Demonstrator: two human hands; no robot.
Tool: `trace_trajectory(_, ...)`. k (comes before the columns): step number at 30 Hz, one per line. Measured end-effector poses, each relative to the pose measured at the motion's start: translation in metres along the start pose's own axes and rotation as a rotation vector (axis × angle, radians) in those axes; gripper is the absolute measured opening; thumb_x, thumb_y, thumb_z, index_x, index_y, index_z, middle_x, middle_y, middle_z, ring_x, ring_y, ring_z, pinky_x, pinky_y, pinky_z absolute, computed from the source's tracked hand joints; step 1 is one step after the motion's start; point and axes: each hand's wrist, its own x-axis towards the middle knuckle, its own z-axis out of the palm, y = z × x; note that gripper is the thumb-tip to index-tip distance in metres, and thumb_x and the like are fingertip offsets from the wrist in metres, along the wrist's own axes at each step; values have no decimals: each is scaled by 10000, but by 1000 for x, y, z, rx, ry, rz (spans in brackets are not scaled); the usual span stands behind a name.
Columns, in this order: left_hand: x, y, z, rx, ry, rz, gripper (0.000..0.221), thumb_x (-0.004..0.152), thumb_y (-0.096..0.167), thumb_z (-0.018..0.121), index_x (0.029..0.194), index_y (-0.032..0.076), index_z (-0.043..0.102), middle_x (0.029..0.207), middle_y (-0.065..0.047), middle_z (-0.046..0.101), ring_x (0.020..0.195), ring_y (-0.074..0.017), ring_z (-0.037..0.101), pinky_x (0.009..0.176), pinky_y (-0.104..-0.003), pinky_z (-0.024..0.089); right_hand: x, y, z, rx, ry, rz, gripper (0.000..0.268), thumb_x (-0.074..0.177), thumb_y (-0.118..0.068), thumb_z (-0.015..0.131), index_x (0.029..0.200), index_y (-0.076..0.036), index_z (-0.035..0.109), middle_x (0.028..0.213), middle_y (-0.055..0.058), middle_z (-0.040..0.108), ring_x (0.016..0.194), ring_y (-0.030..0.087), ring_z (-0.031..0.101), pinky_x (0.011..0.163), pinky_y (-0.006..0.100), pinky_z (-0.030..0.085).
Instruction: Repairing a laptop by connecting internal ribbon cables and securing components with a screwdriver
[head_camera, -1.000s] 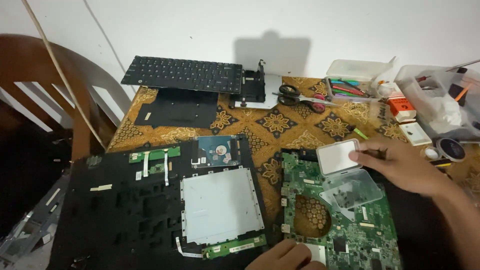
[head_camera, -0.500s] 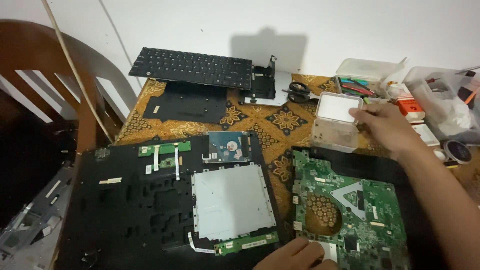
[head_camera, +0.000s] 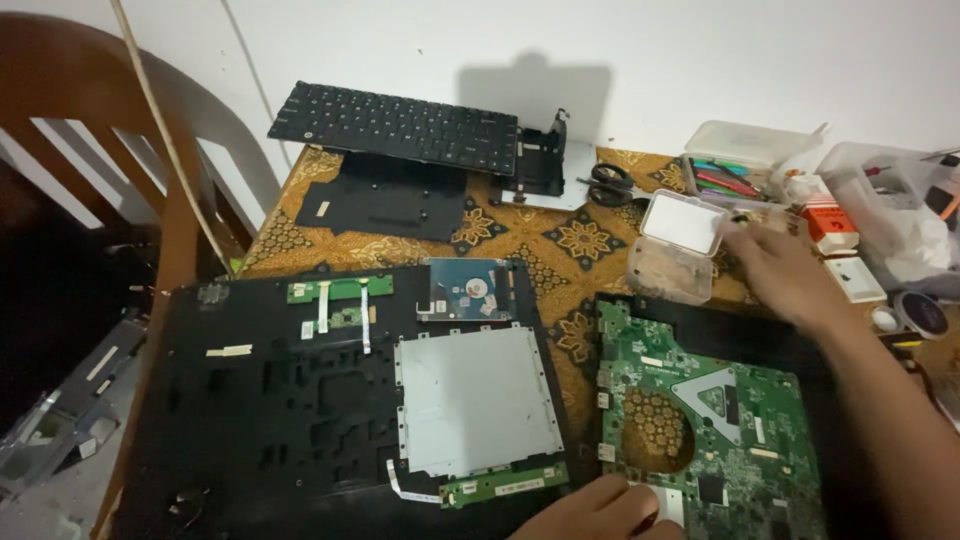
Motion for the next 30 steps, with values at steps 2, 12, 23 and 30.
trace_trajectory(2,-2,-4,3,41,-8,49,223,1252,156,401,1080,21,443,1081,-148,408,935,-265,387,890,-407,324,35,44,9,-246,13,-191,689,1100,-598,217,1212,-40,605,1291,272,654,1180,443,618,941,538,448)
trace_trajectory(12,-6,-10,6,-31,5,64,148,1236,100,459,1120,12,486,1093,-162,419,947,-282,399,896,-415,350,66,97,5,-509,118,-499,452,1136,-348,375,923,-14,594,950,290,684,874,416,632,826,537,470)
trace_trajectory(23,2,-1,5,119,274,-58,332,1250,210,490,933,111,496,945,-63,481,880,-232,434,824,-407,321,-10,-139,82,-293,121,-817,300,1076,-244,569,1070,-1,745,891,164,780,745,306,746,630,457,628)
trace_trajectory(30,-7,-19,31,96,347,-143,208,1180,195,651,1008,158,540,873,-87,414,719,-216,348,650,-375,298,19,-177,126,-332,121,-498,584,1041,-454,628,625,-57,523,596,121,582,546,323,598,487,420,449)
